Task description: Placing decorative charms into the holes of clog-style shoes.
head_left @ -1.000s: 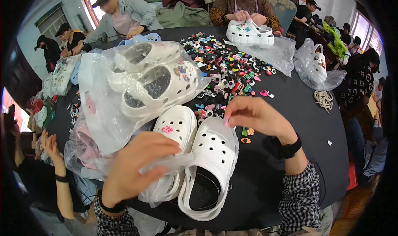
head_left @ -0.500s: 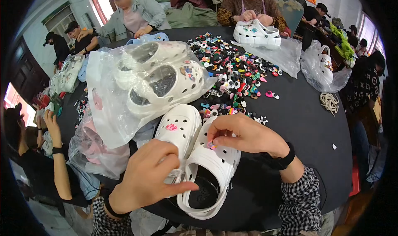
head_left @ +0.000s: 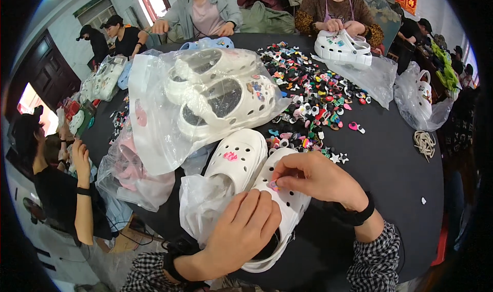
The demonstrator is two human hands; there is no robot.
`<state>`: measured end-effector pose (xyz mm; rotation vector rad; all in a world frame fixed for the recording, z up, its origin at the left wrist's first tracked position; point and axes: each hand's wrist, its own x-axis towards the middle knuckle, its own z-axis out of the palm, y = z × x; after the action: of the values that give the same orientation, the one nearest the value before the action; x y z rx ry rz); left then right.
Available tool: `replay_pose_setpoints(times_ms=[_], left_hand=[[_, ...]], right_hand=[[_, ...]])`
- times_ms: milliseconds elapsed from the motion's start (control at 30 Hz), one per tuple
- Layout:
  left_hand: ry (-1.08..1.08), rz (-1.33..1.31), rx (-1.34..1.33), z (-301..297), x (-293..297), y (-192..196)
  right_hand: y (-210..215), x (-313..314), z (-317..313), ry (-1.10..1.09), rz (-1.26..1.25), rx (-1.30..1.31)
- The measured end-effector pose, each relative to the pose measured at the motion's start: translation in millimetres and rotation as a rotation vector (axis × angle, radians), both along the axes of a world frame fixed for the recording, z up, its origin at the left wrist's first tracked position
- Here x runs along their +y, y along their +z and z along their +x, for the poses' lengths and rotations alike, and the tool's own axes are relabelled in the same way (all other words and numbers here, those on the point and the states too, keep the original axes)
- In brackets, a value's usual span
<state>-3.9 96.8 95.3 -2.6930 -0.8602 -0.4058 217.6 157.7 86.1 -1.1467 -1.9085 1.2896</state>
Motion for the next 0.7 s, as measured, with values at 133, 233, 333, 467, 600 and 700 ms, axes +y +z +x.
replay_pose_setpoints(times_ms=[133, 233, 333, 467, 600, 700], left_hand=[[0.086, -0.004, -0.06, 6, -3, -5], [0.097, -0.098, -0.203, 7, 2, -11], [0.109, -0.138, -0.247, 18, 10, -8], [0.12, -0.113, -0.272, 21, 12, -11], [0.158, -0.093, -0.214, 23, 15, -9], [0.161, -0.095, -0.184, 23, 17, -8]], right_hand=[[6, 1, -3, -0.09, 0.156, 0.029], [-1, 4, -2, -0.042, 0.181, 0.053], [-5, 5, 2, -0.024, 0.185, 0.048], [-11, 5, 2, 0.013, 0.167, 0.11], [-9, 4, 3, 0.031, 0.224, 0.057], [-11, 6, 1, 0.065, 0.249, -0.005]])
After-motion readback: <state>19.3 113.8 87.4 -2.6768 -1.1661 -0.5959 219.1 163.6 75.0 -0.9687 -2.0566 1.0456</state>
